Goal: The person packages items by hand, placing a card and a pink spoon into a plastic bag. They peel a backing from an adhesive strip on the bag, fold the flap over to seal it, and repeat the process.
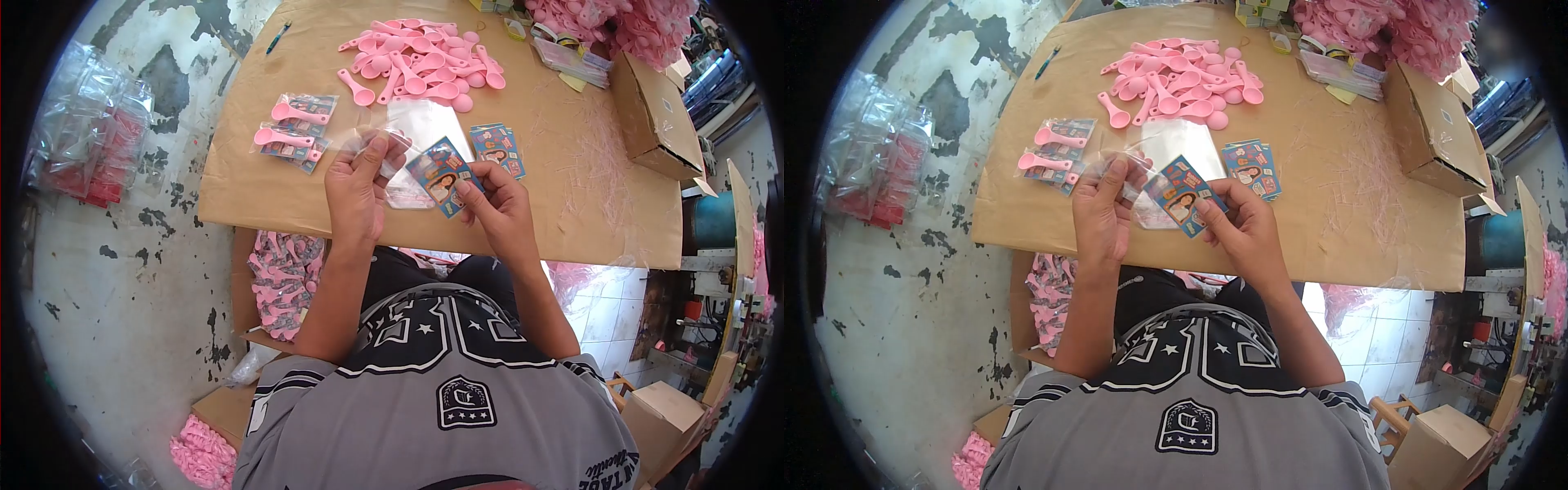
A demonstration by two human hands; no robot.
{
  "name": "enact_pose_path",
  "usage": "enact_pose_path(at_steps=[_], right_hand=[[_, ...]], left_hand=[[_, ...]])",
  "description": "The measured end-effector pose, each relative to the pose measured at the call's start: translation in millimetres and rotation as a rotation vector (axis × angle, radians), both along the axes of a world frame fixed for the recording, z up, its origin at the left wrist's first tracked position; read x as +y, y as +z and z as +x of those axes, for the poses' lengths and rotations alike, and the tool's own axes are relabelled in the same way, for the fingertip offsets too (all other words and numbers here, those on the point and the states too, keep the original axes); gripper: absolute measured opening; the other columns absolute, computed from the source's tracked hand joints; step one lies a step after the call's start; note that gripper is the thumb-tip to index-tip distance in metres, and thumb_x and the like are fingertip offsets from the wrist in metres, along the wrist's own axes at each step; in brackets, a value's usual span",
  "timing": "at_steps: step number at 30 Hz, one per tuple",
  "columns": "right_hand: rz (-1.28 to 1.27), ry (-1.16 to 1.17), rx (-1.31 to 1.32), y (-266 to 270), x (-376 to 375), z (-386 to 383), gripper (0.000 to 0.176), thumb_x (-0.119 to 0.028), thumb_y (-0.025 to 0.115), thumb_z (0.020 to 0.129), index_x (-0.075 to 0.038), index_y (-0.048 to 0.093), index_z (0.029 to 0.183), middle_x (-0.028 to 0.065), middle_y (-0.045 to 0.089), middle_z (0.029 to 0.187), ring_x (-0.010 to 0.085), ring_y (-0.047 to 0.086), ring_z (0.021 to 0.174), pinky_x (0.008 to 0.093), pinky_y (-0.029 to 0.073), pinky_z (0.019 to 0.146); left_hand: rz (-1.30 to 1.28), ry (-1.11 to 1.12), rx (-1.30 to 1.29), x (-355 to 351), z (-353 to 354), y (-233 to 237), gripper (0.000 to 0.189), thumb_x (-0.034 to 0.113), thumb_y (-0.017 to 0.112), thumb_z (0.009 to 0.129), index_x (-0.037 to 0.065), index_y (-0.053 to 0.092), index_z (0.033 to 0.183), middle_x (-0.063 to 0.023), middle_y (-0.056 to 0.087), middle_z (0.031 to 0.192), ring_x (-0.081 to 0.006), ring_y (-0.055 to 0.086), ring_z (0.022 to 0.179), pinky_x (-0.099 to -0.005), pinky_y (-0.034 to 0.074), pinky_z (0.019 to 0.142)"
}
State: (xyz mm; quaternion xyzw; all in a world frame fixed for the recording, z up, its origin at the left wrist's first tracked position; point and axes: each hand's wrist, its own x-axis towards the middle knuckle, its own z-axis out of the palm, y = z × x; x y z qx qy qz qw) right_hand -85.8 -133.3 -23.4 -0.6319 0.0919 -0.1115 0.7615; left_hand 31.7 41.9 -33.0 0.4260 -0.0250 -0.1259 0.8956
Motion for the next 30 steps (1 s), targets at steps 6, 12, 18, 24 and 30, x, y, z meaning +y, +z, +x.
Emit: enact_pose_path(at_steps=[6,12,18,24,30], right_hand=[[0.007,-0.118,-0.054,-1.0,10.8,7.8,0.020,-0.015,0.069,0.103,0.001,0.067,0.115,0.0015,0.068,0.087,0.0061,0.064,0.069,0.0223,0.051,0.060],[-0.165,0.069,0.070,-2.4,-12.7,-1.6,0.024,-0.012,0.070,0.101,0.001,0.068,0.122,0.0012,0.068,0.086,0.0070,0.064,0.068,0.0230,0.053,0.062],[0.042,-0.012,-0.042,-2.9,-16.0,-3.8,0.025,-0.010,0.073,0.099,0.000,0.065,0.120,0.0019,0.068,0.089,0.0082,0.067,0.075,0.0224,0.052,0.062],[0.148,-0.095,-0.086,-6.9,-8.9,-6.6,0.020,-0.009,0.074,0.098,-0.002,0.062,0.111,0.0040,0.068,0.091,0.0086,0.067,0.079,0.0213,0.052,0.065],[0.128,-0.098,-0.166,-9.9,9.2,-3.9,0.017,-0.017,0.069,0.103,-0.002,0.063,0.108,0.0050,0.070,0.093,0.0077,0.066,0.079,0.0217,0.053,0.066]], left_hand=[[-0.087,-0.043,0.020,-10.2,-13.6,13.4,0.026,0.009,0.066,0.103,-0.002,0.058,0.126,-0.0238,0.069,0.127,-0.0287,0.070,0.118,-0.0379,0.060,0.101],[-0.042,-0.108,-0.007,-15.4,-17.9,13.4,0.025,0.010,0.065,0.104,-0.001,0.058,0.125,-0.0253,0.068,0.130,-0.0282,0.070,0.118,-0.0391,0.060,0.101],[-0.030,-0.201,-0.028,-23.1,-26.0,14.5,0.024,0.009,0.065,0.103,-0.002,0.060,0.124,-0.0227,0.071,0.122,-0.0229,0.073,0.106,-0.0354,0.063,0.091],[-0.016,-0.234,-0.068,-35.7,-34.6,14.5,0.028,0.009,0.067,0.102,-0.003,0.061,0.126,-0.0174,0.074,0.116,-0.0184,0.074,0.099,-0.0327,0.062,0.087],[0.032,-0.266,-0.134,-38.9,-47.9,17.9,0.037,0.008,0.066,0.102,-0.003,0.057,0.136,-0.0195,0.069,0.131,-0.0198,0.070,0.113,-0.0353,0.059,0.096]])
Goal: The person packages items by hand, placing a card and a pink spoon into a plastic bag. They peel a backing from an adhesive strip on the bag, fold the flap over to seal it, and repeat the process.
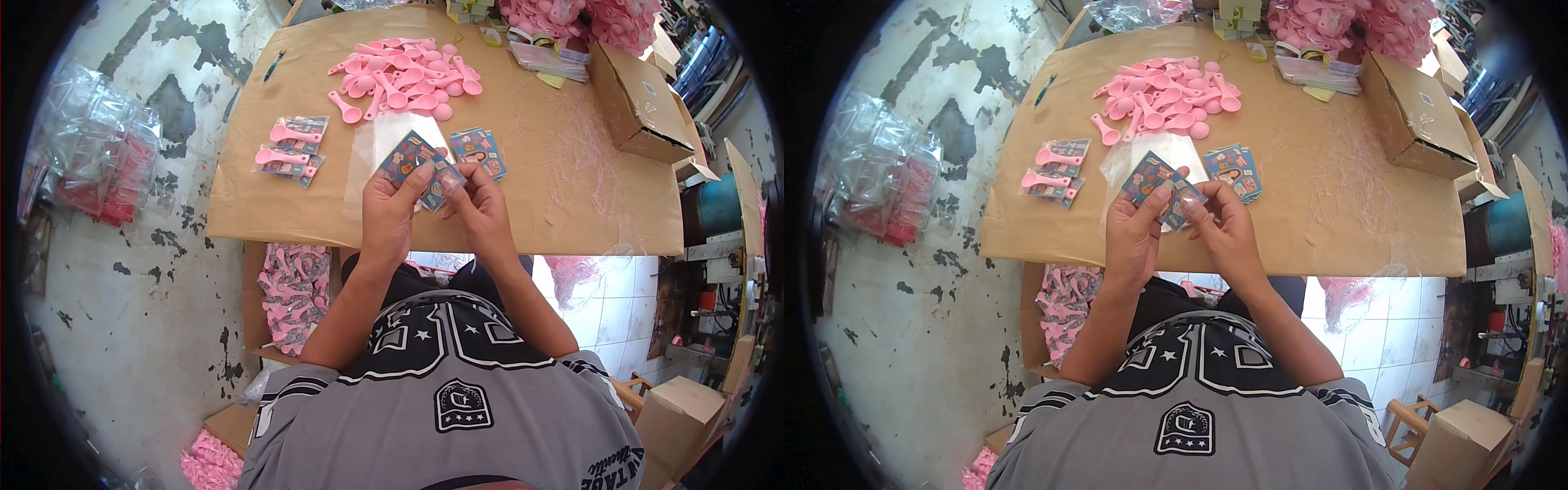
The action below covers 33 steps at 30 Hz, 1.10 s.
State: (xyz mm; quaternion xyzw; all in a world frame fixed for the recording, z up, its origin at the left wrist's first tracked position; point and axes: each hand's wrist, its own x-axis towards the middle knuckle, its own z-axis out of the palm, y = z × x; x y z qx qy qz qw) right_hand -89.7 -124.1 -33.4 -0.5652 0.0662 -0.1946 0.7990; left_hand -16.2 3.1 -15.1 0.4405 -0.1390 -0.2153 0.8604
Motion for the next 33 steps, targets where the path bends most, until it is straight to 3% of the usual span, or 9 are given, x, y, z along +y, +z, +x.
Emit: enact_pose_path(at_steps=[5,8,11,17,20,26,29,32,33], right_hand=[[0.091,0.103,0.025,10.6,9.7,-18.3,0.020,-0.019,0.069,0.104,-0.001,0.063,0.104,0.0054,0.070,0.089,0.0076,0.066,0.074,0.0227,0.055,0.062],[0.067,0.122,0.066,3.6,11.3,-28.4,0.019,-0.018,0.070,0.103,0.000,0.063,0.103,0.0047,0.069,0.084,0.0076,0.065,0.069,0.0223,0.054,0.057],[0.118,0.121,0.020,-0.7,16.3,-34.8,0.019,-0.018,0.071,0.102,-0.001,0.062,0.101,0.0036,0.068,0.080,0.0063,0.062,0.064,0.0213,0.050,0.052],[-0.020,0.021,0.023,-7.9,23.3,-32.5,0.020,-0.013,0.073,0.100,-0.004,0.057,0.093,-0.0019,0.060,0.077,0.0022,0.055,0.069,0.0185,0.045,0.058],[-0.173,-0.021,0.040,-19.6,23.0,-24.5,0.020,-0.010,0.074,0.098,-0.005,0.054,0.097,-0.0025,0.059,0.085,0.0023,0.055,0.076,0.0184,0.045,0.065],[0.008,0.055,0.077,-5.4,28.8,-9.4,0.031,-0.008,0.077,0.094,-0.007,0.049,0.107,-0.0007,0.057,0.100,0.0041,0.055,0.084,0.0204,0.046,0.070],[-0.052,-0.027,0.074,-17.1,26.5,5.7,0.039,-0.005,0.080,0.088,-0.005,0.051,0.114,0.0002,0.057,0.096,0.0075,0.057,0.084,0.0230,0.047,0.071],[-0.667,-0.275,0.018,5.2,19.8,8.7,0.056,-0.005,0.084,0.081,-0.005,0.053,0.128,0.0018,0.058,0.095,0.0125,0.059,0.084,0.0260,0.048,0.071],[-0.793,-0.258,-0.080,11.6,13.6,11.1,0.050,-0.003,0.084,0.079,-0.005,0.059,0.123,0.0034,0.060,0.094,0.0167,0.060,0.084,0.0290,0.049,0.071]], left_hand=[[-0.131,0.021,0.014,1.2,-15.7,21.0,0.053,0.006,0.061,0.103,0.005,0.044,0.153,-0.0233,0.060,0.142,-0.0263,0.066,0.122,-0.0413,0.057,0.104],[-0.247,0.027,0.042,-1.9,-25.8,29.5,0.059,0.001,0.054,0.105,0.014,0.037,0.159,-0.0224,0.063,0.139,-0.0258,0.068,0.120,-0.0371,0.059,0.100],[-0.315,-0.016,0.041,0.6,-33.2,25.5,0.058,0.004,0.053,0.106,0.016,0.035,0.160,-0.0202,0.065,0.133,-0.0265,0.069,0.117,-0.0385,0.059,0.100],[-0.344,-0.061,0.062,2.1,-37.2,9.0,0.054,0.010,0.054,0.108,0.008,0.034,0.158,-0.0099,0.066,0.112,-0.0196,0.069,0.104,-0.0429,0.058,0.104],[-0.344,-0.027,0.095,1.8,-33.6,8.0,0.049,0.012,0.054,0.109,0.004,0.038,0.154,-0.0082,0.065,0.106,-0.0173,0.068,0.097,-0.0417,0.058,0.101],[-0.389,-0.048,0.124,2.7,-14.8,-4.6,0.044,0.018,0.055,0.110,0.002,0.042,0.149,-0.0073,0.063,0.105,-0.0165,0.066,0.095,-0.0378,0.059,0.093],[-0.353,-0.037,0.152,-1.9,-3.8,-6.1,0.041,0.020,0.057,0.110,0.003,0.046,0.146,-0.0075,0.064,0.102,-0.0157,0.067,0.093,-0.0311,0.059,0.084],[-0.347,0.009,0.207,-5.7,7.3,-1.6,0.039,0.023,0.058,0.110,0.003,0.049,0.143,-0.0061,0.064,0.100,-0.0150,0.067,0.091,-0.0331,0.059,0.086],[-0.372,0.029,0.245,-5.9,14.3,-4.7,0.039,0.023,0.059,0.109,0.004,0.050,0.141,-0.0055,0.064,0.100,-0.0146,0.066,0.090,-0.0342,0.059,0.087]])
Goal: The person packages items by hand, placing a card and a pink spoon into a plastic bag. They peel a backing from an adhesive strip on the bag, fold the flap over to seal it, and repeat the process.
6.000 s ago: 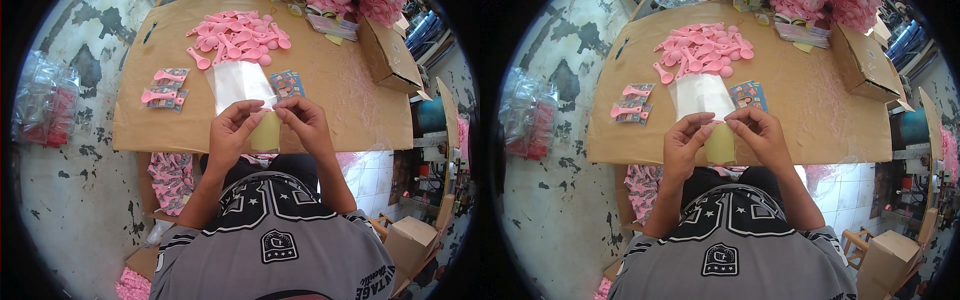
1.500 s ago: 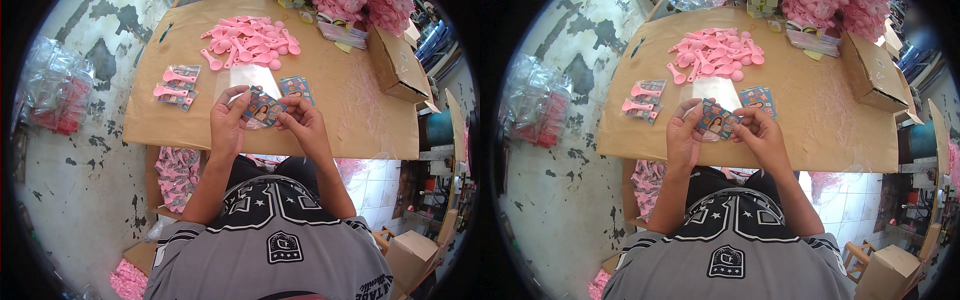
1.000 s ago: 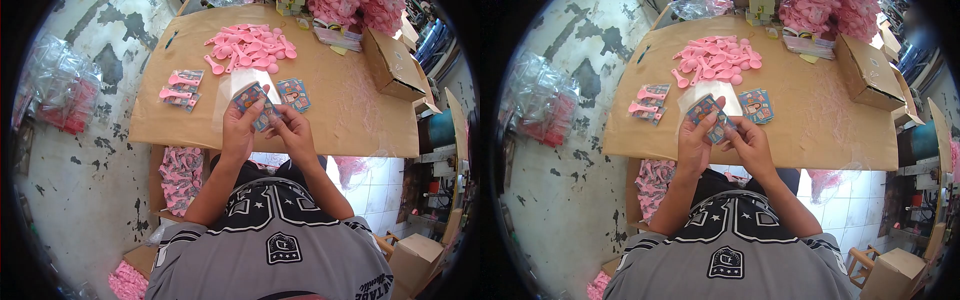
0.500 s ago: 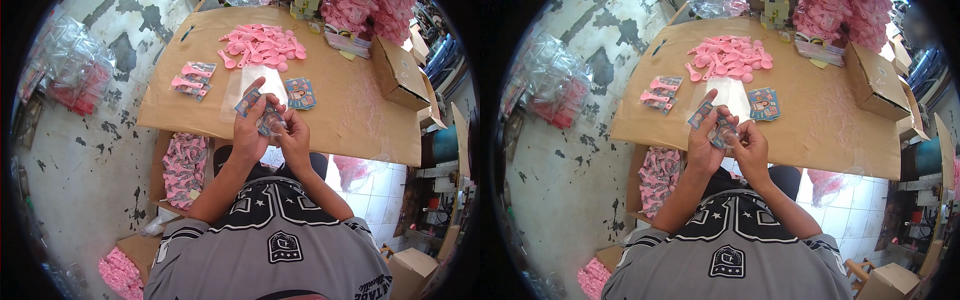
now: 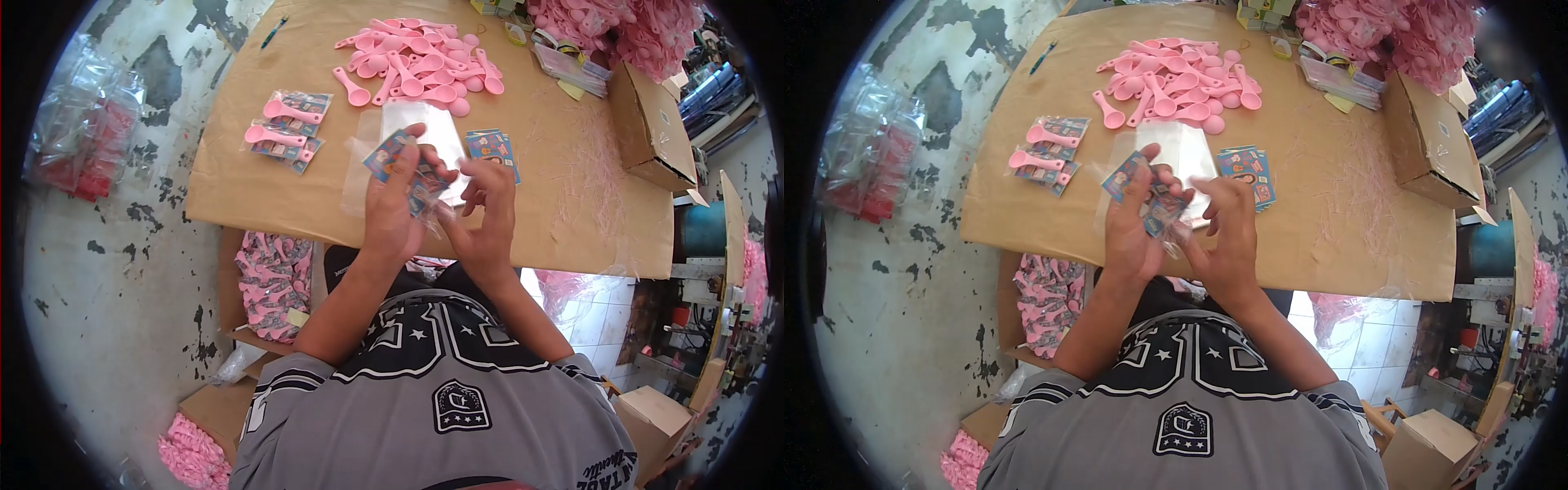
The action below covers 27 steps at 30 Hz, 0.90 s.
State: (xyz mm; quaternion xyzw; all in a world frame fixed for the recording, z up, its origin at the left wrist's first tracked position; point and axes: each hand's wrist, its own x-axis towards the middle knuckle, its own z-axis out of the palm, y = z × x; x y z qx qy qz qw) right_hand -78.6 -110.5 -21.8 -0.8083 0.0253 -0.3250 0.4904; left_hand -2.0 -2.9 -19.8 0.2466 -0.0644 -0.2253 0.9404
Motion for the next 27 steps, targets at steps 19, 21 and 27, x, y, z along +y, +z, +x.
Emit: enact_pose_path(at_steps=[19,21,27], right_hand=[[-0.274,0.030,0.386,1.2,-198.0,216.9,0.036,-0.022,0.079,0.093,-0.007,0.071,0.124,0.0041,0.070,0.089,0.0107,0.064,0.077,0.0293,0.052,0.067],[-0.208,0.059,0.307,13.4,-198.7,199.1,0.033,-0.020,0.078,0.094,-0.005,0.070,0.122,0.0016,0.067,0.084,0.0091,0.064,0.078,0.0273,0.052,0.066],[0.422,0.160,0.118,63.0,-166.8,105.3,0.025,-0.016,0.074,0.098,0.001,0.068,0.117,0.0010,0.067,0.089,0.0068,0.062,0.083,0.0229,0.050,0.066]], left_hand=[[0.053,0.156,0.051,47.7,38.1,-21.0,0.053,0.045,0.059,0.107,0.004,0.052,0.140,-0.0064,0.065,0.101,-0.0174,0.066,0.094,-0.0449,0.058,0.098],[0.057,0.148,0.046,47.4,37.1,-23.6,0.053,0.045,0.059,0.107,0.004,0.053,0.139,-0.0062,0.065,0.100,-0.0173,0.066,0.094,-0.0448,0.058,0.099],[0.039,0.131,0.041,33.7,35.2,-19.7,0.051,0.044,0.060,0.106,0.004,0.055,0.137,-0.0052,0.064,0.099,-0.0168,0.066,0.094,-0.0432,0.057,0.100]])
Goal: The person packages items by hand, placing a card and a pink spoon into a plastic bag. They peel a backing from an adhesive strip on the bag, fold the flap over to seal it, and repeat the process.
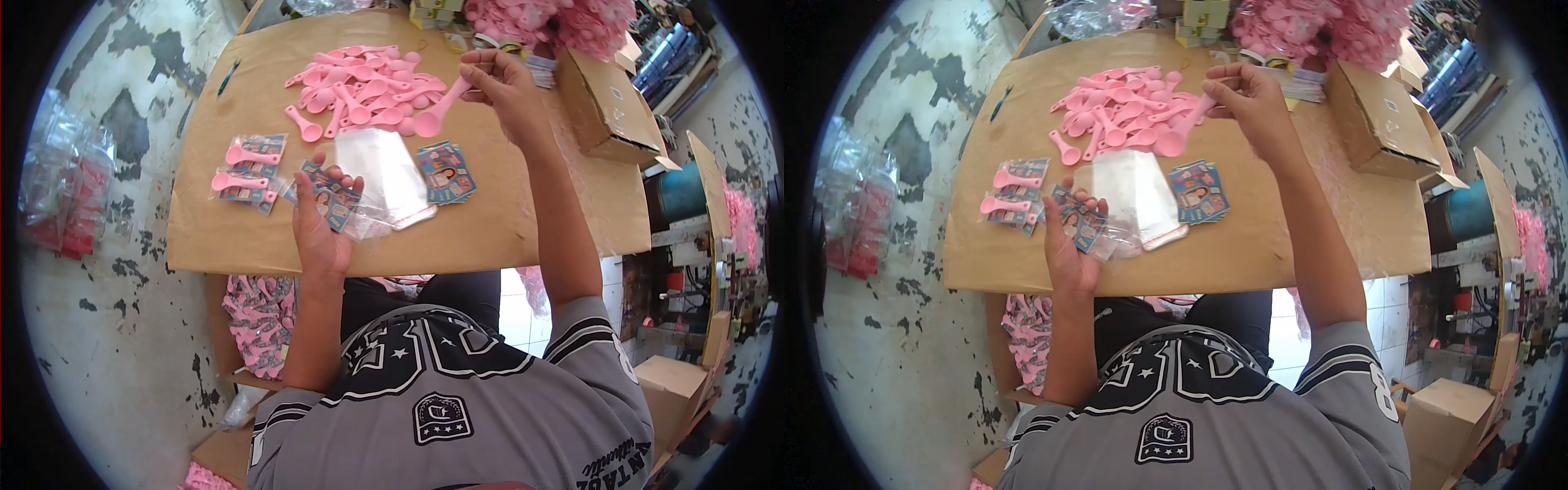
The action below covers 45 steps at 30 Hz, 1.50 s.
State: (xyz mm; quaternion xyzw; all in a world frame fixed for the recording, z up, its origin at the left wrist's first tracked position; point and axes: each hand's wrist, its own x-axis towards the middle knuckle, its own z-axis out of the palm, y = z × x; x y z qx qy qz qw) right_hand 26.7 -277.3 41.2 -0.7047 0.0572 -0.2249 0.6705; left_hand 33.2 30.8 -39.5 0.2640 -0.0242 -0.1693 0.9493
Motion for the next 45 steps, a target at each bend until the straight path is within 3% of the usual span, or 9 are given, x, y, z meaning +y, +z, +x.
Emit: enact_pose_path(at_steps=[1,4,13,21,30,34,40,41,45], right_hand=[[0.051,-0.029,-0.072,0.3,5.9,-13.6,0.026,-0.015,0.074,0.097,0.003,0.067,0.114,0.0044,0.070,0.091,0.0118,0.068,0.079,0.0251,0.057,0.069],[-0.229,-0.147,0.017,-7.5,7.8,-57.2,0.027,-0.015,0.073,0.099,0.005,0.066,0.115,0.0077,0.070,0.096,0.0142,0.069,0.080,0.0262,0.060,0.074],[0.393,-0.095,0.094,-52.1,78.7,-146.6,0.023,-0.012,0.070,0.101,0.006,0.065,0.114,0.0124,0.071,0.100,0.0183,0.074,0.085,0.0284,0.063,0.078],[0.562,0.073,0.072,-54.5,128.8,-122.3,0.015,-0.003,0.069,0.100,0.002,0.059,0.110,0.0144,0.069,0.108,0.0209,0.075,0.093,0.0300,0.064,0.081],[0.372,0.056,0.032,-69.4,147.1,-89.1,0.029,-0.004,0.078,0.092,-0.005,0.057,0.112,0.0011,0.063,0.099,0.0063,0.060,0.088,0.0218,0.050,0.077],[0.127,-0.052,-0.069,-78.1,149.3,-84.0,0.042,-0.003,0.081,0.087,-0.004,0.058,0.122,0.0061,0.063,0.116,0.0109,0.059,0.098,0.0271,0.050,0.081],[-0.849,-0.142,-0.119,-46.3,114.0,-93.4,0.065,-0.003,0.080,0.082,-0.013,0.061,0.143,0.0160,0.057,0.142,0.0352,0.056,0.125,0.0437,0.049,0.104],[-0.876,-0.140,-0.133,-42.3,112.1,-92.5,0.061,0.000,0.079,0.081,-0.020,0.068,0.137,0.0161,0.051,0.152,0.0403,0.048,0.138,0.0497,0.045,0.110],[-0.995,-0.076,-0.278,-31.2,114.0,-88.0,0.042,-0.002,0.076,0.083,-0.026,0.079,0.118,0.0140,0.049,0.158,0.0396,0.042,0.148,0.0484,0.044,0.111]], left_hand=[[-0.008,-0.002,-0.019,-2.9,-0.8,3.1,0.051,0.044,0.061,0.106,0.004,0.055,0.137,-0.0050,0.064,0.100,-0.0170,0.065,0.093,-0.0428,0.057,0.100],[-0.003,0.057,-0.059,-11.1,3.8,8.7,0.050,0.043,0.061,0.106,0.005,0.055,0.137,-0.0049,0.064,0.101,-0.0171,0.064,0.094,-0.0429,0.056,0.101],[-0.147,0.278,-0.159,-25.2,11.3,37.4,0.045,0.038,0.064,0.105,0.003,0.056,0.132,-0.0096,0.064,0.108,-0.0227,0.064,0.101,-0.0460,0.052,0.112],[-0.030,0.123,-0.246,-49.9,-5.5,29.0,0.051,0.045,0.057,0.107,0.006,0.051,0.139,-0.0067,0.062,0.108,-0.0190,0.062,0.102,-0.0467,0.048,0.114],[-0.100,-0.188,-0.064,-51.8,-13.8,21.5,0.053,0.046,0.053,0.109,0.006,0.047,0.144,-0.0057,0.061,0.106,-0.0167,0.064,0.098,-0.0440,0.056,0.106],[-0.093,-0.298,-0.058,-40.5,-4.0,13.6,0.049,0.037,0.049,0.112,0.003,0.045,0.147,-0.0123,0.065,0.123,-0.0231,0.066,0.115,-0.0472,0.054,0.108],[-0.054,-0.301,0.003,-34.1,4.7,32.7,0.048,0.030,0.051,0.111,0.000,0.044,0.149,-0.0186,0.060,0.142,-0.0280,0.062,0.129,-0.0445,0.053,0.110],[-0.064,-0.340,0.020,-35.2,2.2,34.3,0.048,0.030,0.051,0.111,0.001,0.044,0.150,-0.0181,0.060,0.142,-0.0278,0.061,0.130,-0.0438,0.052,0.111],[-0.045,-0.489,0.054,-42.9,-11.4,34.6,0.049,0.031,0.051,0.111,0.001,0.046,0.150,-0.0164,0.060,0.142,-0.0264,0.060,0.131,-0.0410,0.052,0.110]])
